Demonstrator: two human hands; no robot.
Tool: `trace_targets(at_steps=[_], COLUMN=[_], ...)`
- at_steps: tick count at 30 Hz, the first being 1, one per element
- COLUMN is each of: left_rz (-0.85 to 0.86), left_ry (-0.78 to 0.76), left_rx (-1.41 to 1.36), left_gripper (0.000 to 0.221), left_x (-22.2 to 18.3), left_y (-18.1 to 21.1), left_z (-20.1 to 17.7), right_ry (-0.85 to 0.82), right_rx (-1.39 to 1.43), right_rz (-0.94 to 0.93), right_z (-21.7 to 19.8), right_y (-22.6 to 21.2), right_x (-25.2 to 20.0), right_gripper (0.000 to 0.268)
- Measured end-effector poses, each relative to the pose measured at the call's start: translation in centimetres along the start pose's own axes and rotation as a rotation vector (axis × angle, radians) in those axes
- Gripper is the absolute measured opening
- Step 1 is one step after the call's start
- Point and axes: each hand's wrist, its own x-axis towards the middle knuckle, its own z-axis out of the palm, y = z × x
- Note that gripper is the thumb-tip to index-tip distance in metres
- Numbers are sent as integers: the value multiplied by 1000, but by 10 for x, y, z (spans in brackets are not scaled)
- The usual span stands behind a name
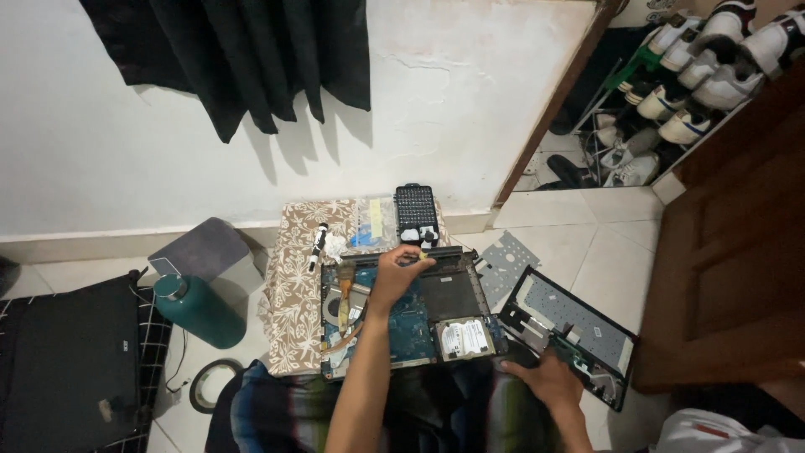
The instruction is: Disassembling a laptop motherboard by removing screws, cleaning components with a brush, and disconnecting internal cables.
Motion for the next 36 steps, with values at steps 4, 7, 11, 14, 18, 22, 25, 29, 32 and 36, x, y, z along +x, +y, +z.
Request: trace_targets(at_steps=[4,7,11,14,18,22,25,29,32,36], left_rz=[45,74,13,63,1,-31,-21,-28,47,128], left_ry=[2,16,22,11,18,20,15,38,55,82], left_rx=[62,4,21,30,19,-6,-22,8,-91,-100], left_gripper=[25,17,21,19,17,27,25,29,22,22], left_x=[4,3,0,0,-3,-4,-4,7,14,21], left_y=[-7,-10,1,5,5,7,5,-13,-35,-53], left_z=[0,1,-1,1,1,0,0,1,4,9], right_ry=[8,6,-63,-22,-4,-16,-66,-10,-8,295], right_rx=[-81,71,45,-7,-20,96,33,-9,92,229], right_rz=[-18,-100,29,-3,-29,14,76,-51,-292,-309], right_z=[1,12,-3,0,-10,-7,-7,7,11,1], right_y=[-2,5,-4,3,-3,-2,0,25,38,34], right_x=[-1,10,-6,-2,-21,-17,-16,20,48,86], right_gripper=[85,101,115,114,77,88,113,80,65,47])
